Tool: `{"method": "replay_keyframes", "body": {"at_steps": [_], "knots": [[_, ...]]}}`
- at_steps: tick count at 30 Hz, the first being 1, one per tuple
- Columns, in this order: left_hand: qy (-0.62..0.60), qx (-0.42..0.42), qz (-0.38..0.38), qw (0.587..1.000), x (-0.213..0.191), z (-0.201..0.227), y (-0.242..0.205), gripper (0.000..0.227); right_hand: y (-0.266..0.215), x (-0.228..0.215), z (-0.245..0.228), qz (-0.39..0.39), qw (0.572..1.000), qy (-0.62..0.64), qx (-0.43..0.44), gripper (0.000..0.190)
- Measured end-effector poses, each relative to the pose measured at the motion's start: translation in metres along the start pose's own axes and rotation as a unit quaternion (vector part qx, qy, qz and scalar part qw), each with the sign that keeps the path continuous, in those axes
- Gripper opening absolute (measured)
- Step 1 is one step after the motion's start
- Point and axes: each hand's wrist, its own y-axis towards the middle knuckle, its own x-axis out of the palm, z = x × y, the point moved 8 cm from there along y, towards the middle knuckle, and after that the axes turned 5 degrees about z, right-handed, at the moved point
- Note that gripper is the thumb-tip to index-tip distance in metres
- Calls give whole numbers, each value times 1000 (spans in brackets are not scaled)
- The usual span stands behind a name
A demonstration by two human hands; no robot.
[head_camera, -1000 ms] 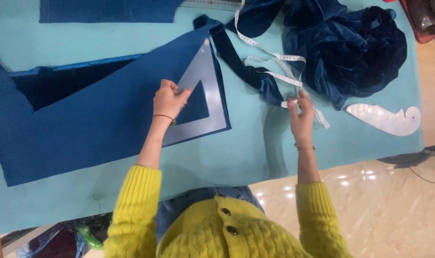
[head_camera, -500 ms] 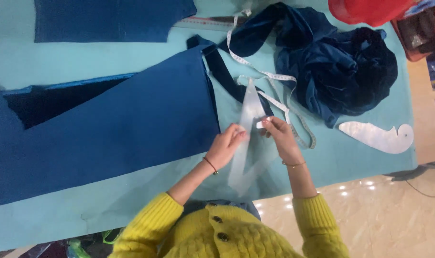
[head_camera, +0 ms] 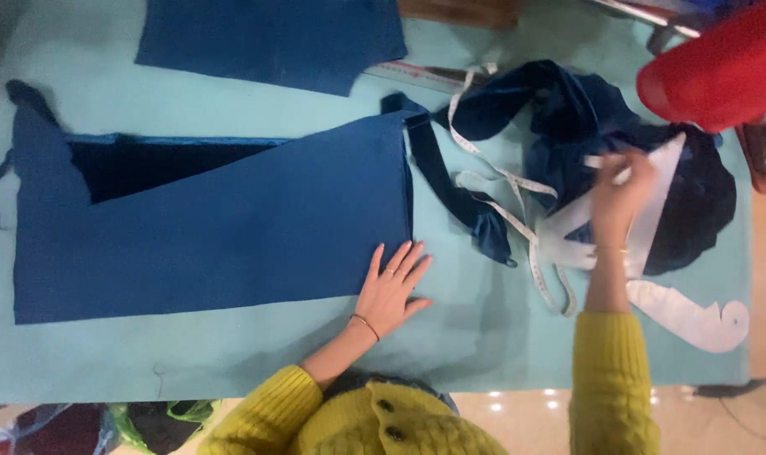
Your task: The person marks a piece of dark blue fabric on a light blue table using a white chalk and a clear plastic ruler. They draw straight lines and curves on the fabric, occasionally using a flexible measuring tape to verify dimensions.
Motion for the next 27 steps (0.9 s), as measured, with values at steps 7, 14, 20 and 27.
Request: {"method": "replay_keyframes", "body": {"at_steps": [7, 14, 20, 27], "knots": [[-44, -4, 3, 999, 0, -3, 0, 81, 37, 168, -216, -276, 909, 290, -119, 13], [-129, -12, 8, 992, -5, -6, -2, 77, 49, 313, -274, -413, 868, 267, -71, 24], [-124, -16, 7, 992, -4, -6, -3, 74, 51, 271, -317, -534, 825, 182, -33, 27], [-116, -18, 39, 992, -9, -6, -7, 75, 26, 283, -344, -555, 785, 254, -108, 28]]}}
